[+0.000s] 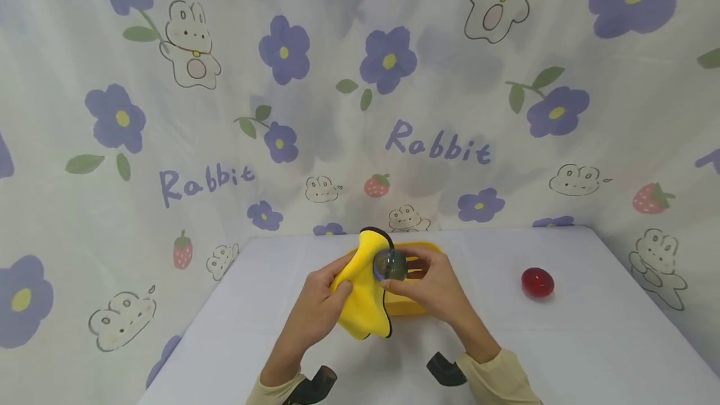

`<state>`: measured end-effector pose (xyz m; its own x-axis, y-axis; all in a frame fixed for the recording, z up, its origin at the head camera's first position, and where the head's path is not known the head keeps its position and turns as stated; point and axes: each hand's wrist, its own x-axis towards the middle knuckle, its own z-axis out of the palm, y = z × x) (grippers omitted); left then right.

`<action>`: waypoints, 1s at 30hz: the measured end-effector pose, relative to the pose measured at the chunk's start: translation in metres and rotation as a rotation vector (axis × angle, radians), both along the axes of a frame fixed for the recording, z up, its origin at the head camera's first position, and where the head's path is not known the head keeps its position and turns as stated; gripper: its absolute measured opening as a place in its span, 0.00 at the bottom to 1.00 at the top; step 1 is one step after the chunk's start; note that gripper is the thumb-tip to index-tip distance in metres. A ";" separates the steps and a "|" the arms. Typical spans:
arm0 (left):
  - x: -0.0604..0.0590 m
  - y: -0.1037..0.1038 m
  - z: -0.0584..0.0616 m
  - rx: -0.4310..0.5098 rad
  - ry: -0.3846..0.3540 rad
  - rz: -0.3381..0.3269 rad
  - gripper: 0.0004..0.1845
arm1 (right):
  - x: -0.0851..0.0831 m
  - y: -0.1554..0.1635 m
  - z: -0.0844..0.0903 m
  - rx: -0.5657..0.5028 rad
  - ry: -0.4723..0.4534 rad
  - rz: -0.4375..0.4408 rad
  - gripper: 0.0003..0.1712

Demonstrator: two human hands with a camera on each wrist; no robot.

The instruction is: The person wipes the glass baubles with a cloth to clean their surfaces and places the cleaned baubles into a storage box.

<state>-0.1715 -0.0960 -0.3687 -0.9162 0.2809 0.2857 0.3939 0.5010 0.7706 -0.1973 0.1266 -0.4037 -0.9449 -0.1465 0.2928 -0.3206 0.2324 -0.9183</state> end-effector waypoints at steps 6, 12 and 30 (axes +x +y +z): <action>0.002 -0.003 -0.003 0.007 0.031 0.017 0.26 | 0.000 -0.002 -0.003 0.055 -0.017 0.021 0.36; 0.001 -0.004 -0.006 0.011 0.063 0.013 0.26 | 0.000 -0.007 -0.006 0.083 0.002 0.072 0.36; -0.004 -0.004 -0.009 -0.099 0.148 -0.082 0.28 | 0.015 -0.016 0.001 0.103 0.038 0.064 0.33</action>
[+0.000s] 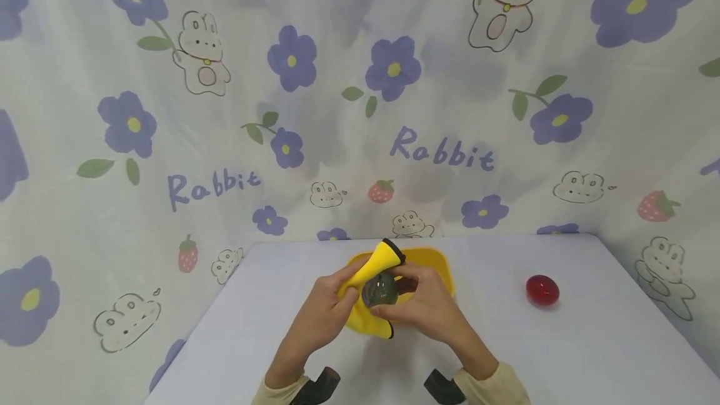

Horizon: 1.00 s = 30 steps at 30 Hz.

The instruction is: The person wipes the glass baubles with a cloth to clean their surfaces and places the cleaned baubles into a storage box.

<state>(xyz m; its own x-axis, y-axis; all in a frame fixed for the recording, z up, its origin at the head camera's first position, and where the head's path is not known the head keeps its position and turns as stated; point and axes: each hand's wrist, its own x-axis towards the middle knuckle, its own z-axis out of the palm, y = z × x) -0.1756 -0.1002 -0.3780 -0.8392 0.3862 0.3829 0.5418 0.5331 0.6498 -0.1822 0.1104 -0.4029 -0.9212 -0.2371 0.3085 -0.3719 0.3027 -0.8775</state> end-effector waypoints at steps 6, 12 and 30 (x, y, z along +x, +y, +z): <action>-0.002 -0.005 0.000 -0.017 -0.027 -0.033 0.28 | 0.002 0.000 -0.001 -0.037 0.077 0.003 0.34; -0.003 -0.008 0.002 -0.027 -0.064 -0.037 0.25 | 0.001 0.002 -0.001 -0.086 0.156 0.002 0.32; 0.000 -0.004 0.005 0.037 -0.171 -0.008 0.16 | -0.008 0.011 0.000 -0.195 0.117 -0.031 0.36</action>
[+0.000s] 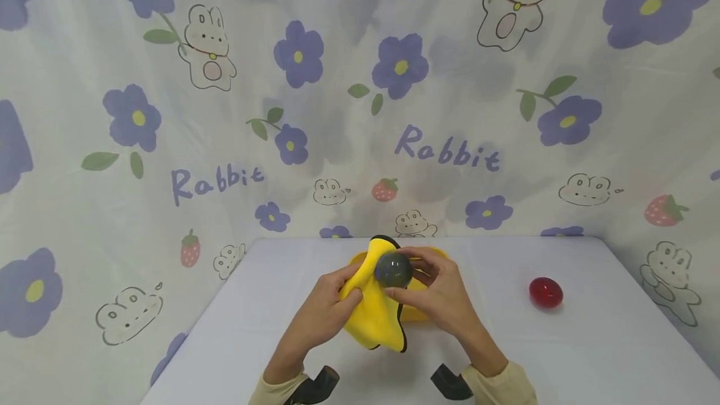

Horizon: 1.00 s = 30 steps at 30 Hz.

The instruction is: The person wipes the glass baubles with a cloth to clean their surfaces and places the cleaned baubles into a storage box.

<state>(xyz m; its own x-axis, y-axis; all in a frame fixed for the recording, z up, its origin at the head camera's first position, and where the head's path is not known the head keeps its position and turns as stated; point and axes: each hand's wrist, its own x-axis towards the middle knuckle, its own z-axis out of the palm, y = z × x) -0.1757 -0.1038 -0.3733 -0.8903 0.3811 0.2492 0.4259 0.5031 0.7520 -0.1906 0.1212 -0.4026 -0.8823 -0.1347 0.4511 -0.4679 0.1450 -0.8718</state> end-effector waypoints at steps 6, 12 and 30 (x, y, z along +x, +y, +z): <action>0.004 0.001 0.003 0.017 -0.018 0.003 0.19 | -0.001 0.001 -0.001 0.069 -0.003 -0.091 0.34; 0.009 0.002 0.006 0.008 0.008 0.035 0.25 | -0.003 0.002 -0.003 0.109 -0.028 -0.118 0.33; 0.014 0.007 0.001 0.002 0.222 0.079 0.29 | -0.005 0.000 -0.007 0.152 -0.063 -0.022 0.35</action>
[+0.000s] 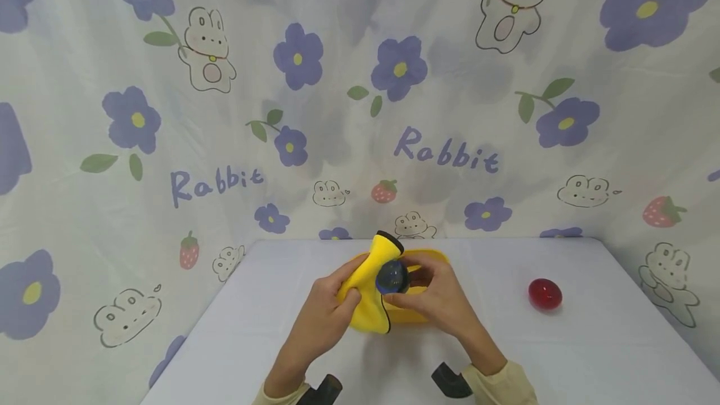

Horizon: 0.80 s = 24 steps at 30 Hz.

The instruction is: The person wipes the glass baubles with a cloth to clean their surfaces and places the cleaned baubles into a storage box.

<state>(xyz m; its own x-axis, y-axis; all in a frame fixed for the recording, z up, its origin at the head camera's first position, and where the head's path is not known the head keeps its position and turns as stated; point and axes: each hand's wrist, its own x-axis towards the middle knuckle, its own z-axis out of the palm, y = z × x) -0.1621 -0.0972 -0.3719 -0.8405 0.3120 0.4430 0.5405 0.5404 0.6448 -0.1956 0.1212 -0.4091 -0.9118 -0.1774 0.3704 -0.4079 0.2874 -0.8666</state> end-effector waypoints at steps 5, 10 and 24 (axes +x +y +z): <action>-0.001 0.000 -0.001 -0.018 0.003 -0.006 0.28 | 0.003 -0.002 0.002 0.034 -0.021 0.012 0.31; -0.005 -0.001 -0.003 -0.037 0.016 -0.026 0.28 | 0.006 -0.004 0.003 0.050 -0.017 0.040 0.30; -0.011 -0.007 -0.003 -0.034 -0.074 -0.068 0.27 | 0.009 -0.002 0.002 -0.011 0.051 0.106 0.32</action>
